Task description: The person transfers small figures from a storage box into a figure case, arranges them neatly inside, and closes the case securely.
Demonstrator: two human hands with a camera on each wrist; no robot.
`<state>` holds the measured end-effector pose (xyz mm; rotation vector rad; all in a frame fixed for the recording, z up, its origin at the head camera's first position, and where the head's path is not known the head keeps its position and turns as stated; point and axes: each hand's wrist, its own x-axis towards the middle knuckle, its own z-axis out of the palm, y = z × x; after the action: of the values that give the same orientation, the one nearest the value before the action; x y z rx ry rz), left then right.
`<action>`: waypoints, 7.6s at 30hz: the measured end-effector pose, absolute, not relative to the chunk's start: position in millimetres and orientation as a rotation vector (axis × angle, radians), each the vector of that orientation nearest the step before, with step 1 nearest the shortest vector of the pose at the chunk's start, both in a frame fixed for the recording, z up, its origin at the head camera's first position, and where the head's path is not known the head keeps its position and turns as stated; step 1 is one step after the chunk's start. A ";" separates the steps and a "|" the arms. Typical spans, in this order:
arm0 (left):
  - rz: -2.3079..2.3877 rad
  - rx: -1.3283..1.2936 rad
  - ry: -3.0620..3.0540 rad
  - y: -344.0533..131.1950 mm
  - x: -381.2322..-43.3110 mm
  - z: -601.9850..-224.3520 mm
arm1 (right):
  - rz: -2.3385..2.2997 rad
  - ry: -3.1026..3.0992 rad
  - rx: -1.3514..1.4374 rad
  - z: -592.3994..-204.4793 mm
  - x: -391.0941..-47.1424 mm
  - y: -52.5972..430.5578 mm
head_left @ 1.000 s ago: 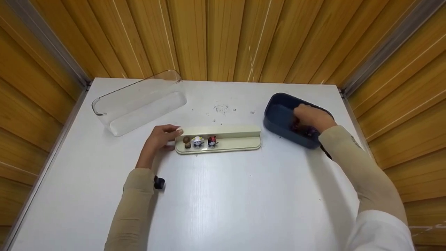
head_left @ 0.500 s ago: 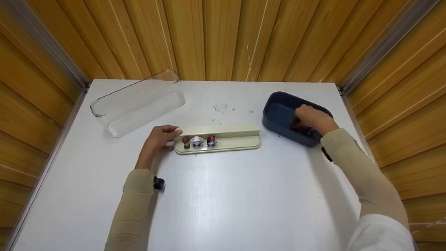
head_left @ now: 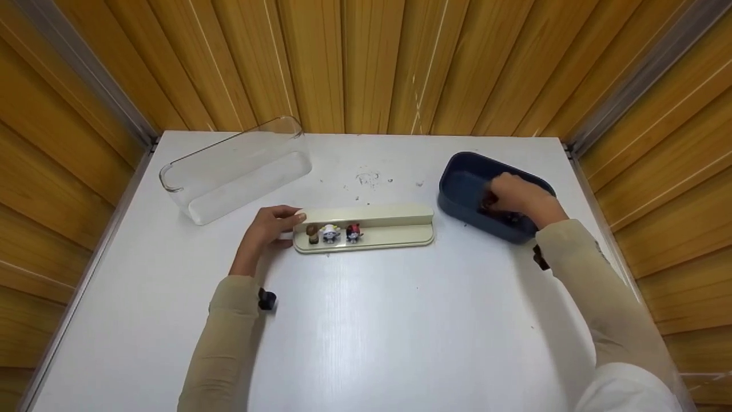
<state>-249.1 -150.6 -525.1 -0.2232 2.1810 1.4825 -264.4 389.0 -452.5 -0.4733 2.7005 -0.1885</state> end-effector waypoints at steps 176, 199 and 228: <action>1.527 -0.221 2.144 -149.3 -252.6 -524.4 | 0.093 2.553 -1.219 -450.9 -234.0 215.6; 1.525 -0.198 2.168 -152.8 -249.9 -526.8 | 0.471 2.571 -1.413 -451.2 -229.2 203.5; 1.521 -0.223 2.159 -150.1 -250.2 -525.1 | 0.068 2.644 -1.199 -453.6 -228.1 210.6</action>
<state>-250.2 -150.1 -525.1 -0.2234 2.1594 1.5213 -228.1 210.6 -453.6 -1.1992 2.6442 0.0682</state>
